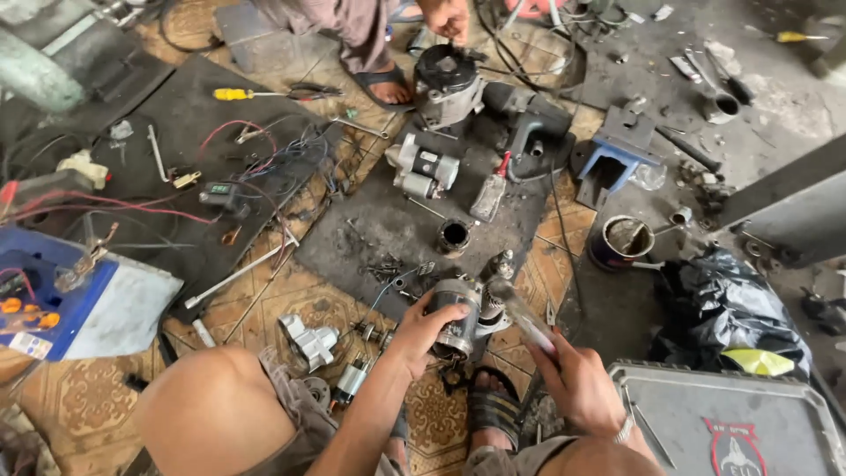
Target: Disassembling a starter motor to inspect and replace carbon brushes using pliers and other hand tools.
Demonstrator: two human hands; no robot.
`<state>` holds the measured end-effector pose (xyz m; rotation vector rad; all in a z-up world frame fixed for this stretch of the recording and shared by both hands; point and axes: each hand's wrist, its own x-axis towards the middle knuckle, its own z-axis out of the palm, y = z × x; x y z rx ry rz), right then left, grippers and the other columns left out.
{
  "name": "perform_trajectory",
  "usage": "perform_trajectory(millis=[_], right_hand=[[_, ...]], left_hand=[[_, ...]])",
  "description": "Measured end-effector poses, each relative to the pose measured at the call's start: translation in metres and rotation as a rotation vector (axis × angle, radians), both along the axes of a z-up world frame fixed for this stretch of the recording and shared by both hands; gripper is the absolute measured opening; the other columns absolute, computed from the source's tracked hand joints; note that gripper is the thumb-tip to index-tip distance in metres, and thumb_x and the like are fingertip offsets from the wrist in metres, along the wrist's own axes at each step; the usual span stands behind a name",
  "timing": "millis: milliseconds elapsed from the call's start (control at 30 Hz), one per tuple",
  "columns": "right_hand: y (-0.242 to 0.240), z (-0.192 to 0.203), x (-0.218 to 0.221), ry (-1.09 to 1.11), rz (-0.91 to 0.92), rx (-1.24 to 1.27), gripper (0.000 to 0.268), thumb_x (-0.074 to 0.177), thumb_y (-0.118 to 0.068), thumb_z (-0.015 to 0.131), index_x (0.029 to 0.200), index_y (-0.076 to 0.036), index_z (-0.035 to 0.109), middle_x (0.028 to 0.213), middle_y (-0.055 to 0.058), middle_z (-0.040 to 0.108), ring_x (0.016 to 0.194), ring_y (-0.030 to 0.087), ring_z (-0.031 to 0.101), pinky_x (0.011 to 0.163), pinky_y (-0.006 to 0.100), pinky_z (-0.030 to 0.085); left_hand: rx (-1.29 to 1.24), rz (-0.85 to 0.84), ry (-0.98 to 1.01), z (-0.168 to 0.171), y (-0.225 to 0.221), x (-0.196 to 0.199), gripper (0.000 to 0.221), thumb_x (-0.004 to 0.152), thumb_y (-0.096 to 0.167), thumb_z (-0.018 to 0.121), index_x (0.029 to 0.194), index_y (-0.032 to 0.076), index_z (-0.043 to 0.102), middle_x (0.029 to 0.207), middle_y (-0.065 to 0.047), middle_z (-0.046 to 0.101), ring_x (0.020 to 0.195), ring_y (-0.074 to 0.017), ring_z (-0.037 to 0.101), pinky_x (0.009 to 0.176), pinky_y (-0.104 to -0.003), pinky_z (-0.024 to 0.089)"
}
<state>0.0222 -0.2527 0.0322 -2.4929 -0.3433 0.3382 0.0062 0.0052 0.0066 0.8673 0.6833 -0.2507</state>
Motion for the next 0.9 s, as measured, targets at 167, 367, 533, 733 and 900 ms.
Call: perform_trajectory(millis=[167,367,533,733,900], right_hand=[[-0.005,-0.017,0.002,-0.163,0.114,0.148,0.016,0.09,-0.019,0.067,0.101,-0.008,0.071,0.06,0.01,0.071,0.043,0.028,0.057,0.046,0.039,0.046],[-0.018,-0.021,-0.012,-0.095,0.018,0.103,0.024,0.088,-0.026,0.067,0.081,-0.005,0.074,0.051,0.011,0.066,0.039,0.027,0.05,0.043,0.039,0.044],[0.0,0.039,0.002,0.011,0.066,0.075,0.017,0.089,-0.024,0.072,0.09,-0.008,0.07,0.051,0.008,0.069,0.037,0.022,0.05,0.043,0.037,0.043],[-0.004,0.053,0.011,-0.112,0.341,0.205,0.052,0.072,-0.003,0.072,0.123,-0.006,0.067,0.059,0.01,0.075,0.039,0.03,0.056,0.044,0.04,0.045],[0.006,0.065,0.012,-0.097,0.359,0.128,0.031,0.075,-0.012,0.071,0.105,-0.012,0.067,0.061,0.008,0.074,0.043,0.033,0.058,0.049,0.04,0.048]], left_hand=[[0.077,-0.038,-0.057,0.0,-0.002,-0.002,0.085,0.07,0.007,0.077,0.151,0.006,0.053,0.117,-0.02,0.074,0.098,-0.0276,0.071,0.078,-0.035,0.058],[0.622,-0.264,-0.25,-0.014,0.001,-0.009,0.108,0.062,0.021,0.085,0.158,0.012,0.038,0.132,-0.02,0.069,0.108,-0.0296,0.073,0.086,-0.035,0.058],[1.533,-0.549,-0.369,-0.006,-0.006,-0.012,0.119,0.061,0.034,0.081,0.164,0.019,0.025,0.107,-0.008,0.071,0.086,-0.0322,0.065,0.076,-0.043,0.054],[1.82,-0.609,-0.446,-0.037,-0.002,-0.013,0.117,0.058,0.017,0.083,0.158,-0.005,0.029,0.11,-0.013,0.072,0.089,-0.0336,0.064,0.093,-0.041,0.049],[1.725,-0.405,-0.503,-0.028,-0.009,-0.018,0.078,0.053,0.001,0.077,0.13,-0.005,0.062,0.116,-0.015,0.071,0.089,-0.0314,0.062,0.083,-0.038,0.053]])
